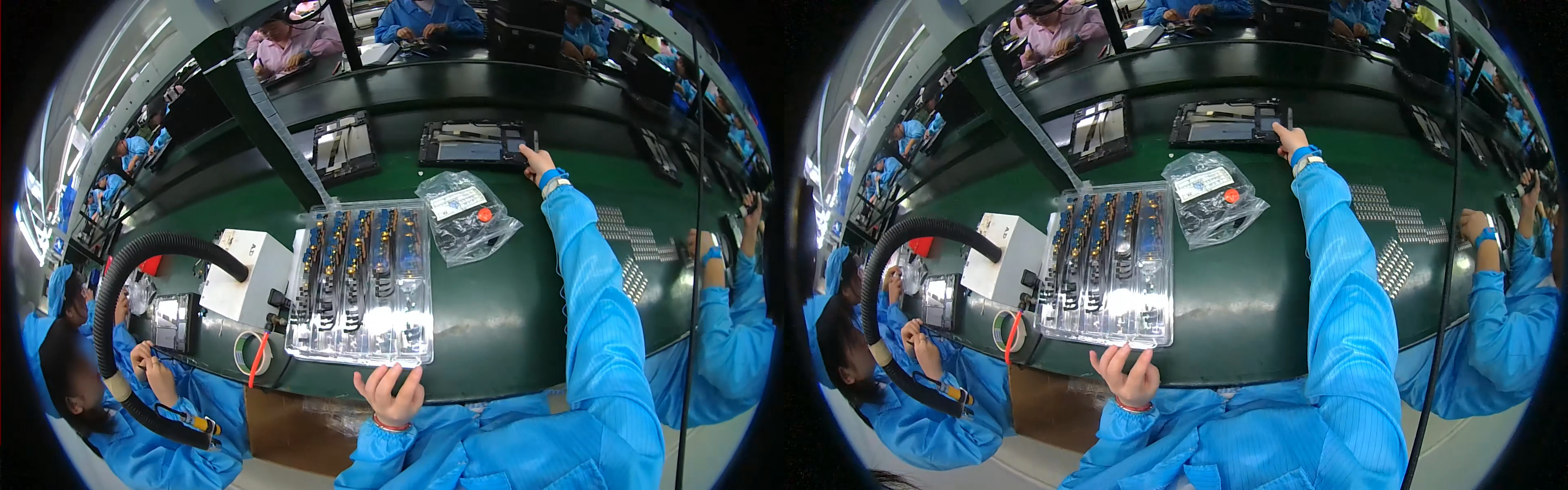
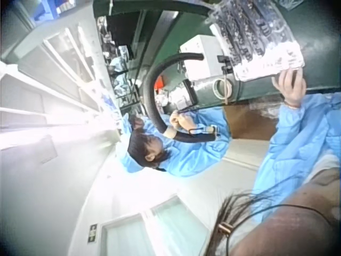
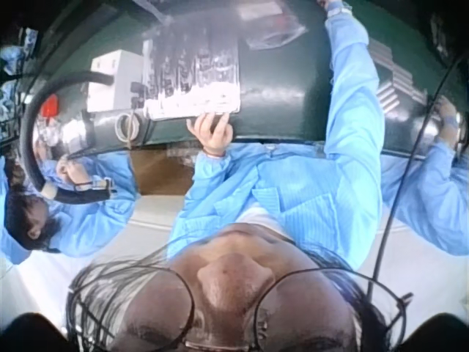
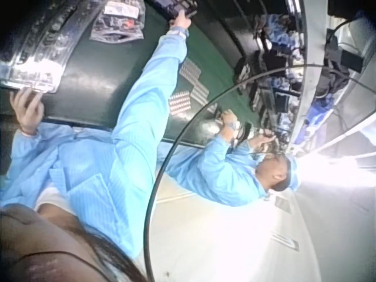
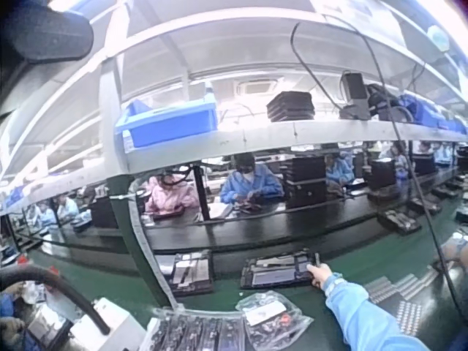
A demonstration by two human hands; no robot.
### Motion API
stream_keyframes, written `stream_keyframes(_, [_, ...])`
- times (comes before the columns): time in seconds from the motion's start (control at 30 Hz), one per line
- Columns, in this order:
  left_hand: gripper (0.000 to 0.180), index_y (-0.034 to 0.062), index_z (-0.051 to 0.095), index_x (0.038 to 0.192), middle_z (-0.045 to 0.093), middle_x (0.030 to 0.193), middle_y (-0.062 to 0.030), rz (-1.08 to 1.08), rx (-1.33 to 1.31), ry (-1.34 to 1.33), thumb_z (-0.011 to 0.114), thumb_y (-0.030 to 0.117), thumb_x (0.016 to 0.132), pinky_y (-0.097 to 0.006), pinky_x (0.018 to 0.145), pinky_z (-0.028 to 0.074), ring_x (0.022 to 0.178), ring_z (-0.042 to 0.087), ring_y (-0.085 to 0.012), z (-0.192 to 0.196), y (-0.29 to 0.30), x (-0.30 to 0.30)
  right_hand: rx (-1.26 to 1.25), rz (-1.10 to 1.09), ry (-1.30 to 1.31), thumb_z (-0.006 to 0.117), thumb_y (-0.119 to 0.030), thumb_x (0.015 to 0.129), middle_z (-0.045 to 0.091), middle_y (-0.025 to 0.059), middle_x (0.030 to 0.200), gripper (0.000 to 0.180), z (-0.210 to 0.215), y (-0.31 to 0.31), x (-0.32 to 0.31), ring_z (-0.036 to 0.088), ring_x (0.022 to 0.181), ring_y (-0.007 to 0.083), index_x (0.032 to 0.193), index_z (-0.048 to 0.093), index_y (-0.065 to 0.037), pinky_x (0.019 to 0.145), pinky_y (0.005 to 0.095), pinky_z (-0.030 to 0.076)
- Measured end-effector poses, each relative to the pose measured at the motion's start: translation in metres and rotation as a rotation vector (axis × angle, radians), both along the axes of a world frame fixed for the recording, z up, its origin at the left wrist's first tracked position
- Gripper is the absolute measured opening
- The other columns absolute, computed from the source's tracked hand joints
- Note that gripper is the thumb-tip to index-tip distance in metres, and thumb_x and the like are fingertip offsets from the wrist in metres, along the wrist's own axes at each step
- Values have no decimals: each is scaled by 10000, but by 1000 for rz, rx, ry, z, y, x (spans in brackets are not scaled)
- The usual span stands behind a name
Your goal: The person assembles electronic components on a workbench, using tweezers to place small parts onto a circuit board. They handle a black rectangular device, aligning and securing internal components. The person also uses a blue bin to retrieve or store items during the process.
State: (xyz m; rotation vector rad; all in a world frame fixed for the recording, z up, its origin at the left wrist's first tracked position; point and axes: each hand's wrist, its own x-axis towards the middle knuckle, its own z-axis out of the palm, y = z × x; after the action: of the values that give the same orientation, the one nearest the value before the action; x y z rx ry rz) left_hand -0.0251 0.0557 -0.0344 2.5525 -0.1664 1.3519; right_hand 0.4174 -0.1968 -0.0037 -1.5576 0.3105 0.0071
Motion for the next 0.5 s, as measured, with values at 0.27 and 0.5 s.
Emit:
stream_keyframes(0.27, [402, 213, 617, 916, 367, 1133, -101, -22, -12, 8, 521, -45, 622, -496, 1006, 206, 1023, 451, -268, -3, 0, -5, -400, 302, -84, 766, -258, 601, 532, 24, 615, 364, 1, -4, 5, 480, 465, 121, 810, 585, -21, 422, 245, 382])
stream_keyframes(0.5, [357, 164, 619, 924, 392, 1117, -85, -61, -163, -138, 507, -5, 630, -469, 996, 236, 972, 493, -249, -11, 2, 2, -1146, 168, -332, 721, -357, 623, 626, 176, 896, 485, -20, 8, 9, 591, 863, 310, 926, 620, 8, 779, 354, 450])
